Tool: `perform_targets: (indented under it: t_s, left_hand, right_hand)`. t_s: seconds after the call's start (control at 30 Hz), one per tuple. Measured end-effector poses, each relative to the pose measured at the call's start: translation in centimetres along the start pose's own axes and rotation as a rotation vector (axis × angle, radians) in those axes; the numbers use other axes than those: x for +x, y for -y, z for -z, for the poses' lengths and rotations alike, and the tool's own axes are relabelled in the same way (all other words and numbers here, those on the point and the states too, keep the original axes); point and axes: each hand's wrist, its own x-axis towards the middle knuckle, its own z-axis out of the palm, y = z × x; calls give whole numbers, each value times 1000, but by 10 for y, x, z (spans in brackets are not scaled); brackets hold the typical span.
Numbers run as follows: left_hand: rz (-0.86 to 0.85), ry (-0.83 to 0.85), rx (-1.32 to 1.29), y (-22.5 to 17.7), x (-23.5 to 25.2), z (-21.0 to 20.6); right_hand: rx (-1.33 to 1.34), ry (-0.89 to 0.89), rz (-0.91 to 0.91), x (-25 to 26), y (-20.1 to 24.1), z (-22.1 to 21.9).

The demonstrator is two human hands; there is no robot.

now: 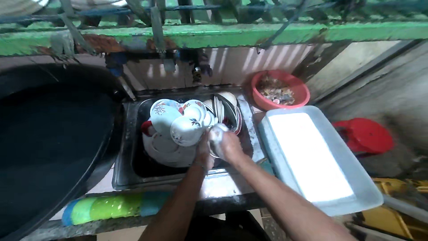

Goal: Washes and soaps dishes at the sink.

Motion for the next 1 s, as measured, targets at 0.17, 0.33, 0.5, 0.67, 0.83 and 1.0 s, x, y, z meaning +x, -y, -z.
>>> perform_targets:
  t_s: [0.17, 0.33, 0.5, 0.67, 0.83, 1.0]
  left_hand:
    - [-147, -98, 87, -15, 21, 17]
    - [-340, -347, 449, -43, 65, 65]
    - [-508, -677, 1060, -74, 59, 88]
    - [-538, -197, 1018, -11, 28, 36]
    - [75, 359, 1610, 101, 76, 7]
    - [113, 147, 1800, 160, 126, -6]
  right_hand:
    - [910, 107, -154, -18, -18, -8]
    - [1456, 25, -353, -42, -39, 22]
    - [1393, -54, -351, -55, -63, 50]
    - [964, -304, -233, -67, -119, 107]
    - [580, -436, -470, -61, -213, 143]
    - [-80, -183, -619, -70, -272, 129]
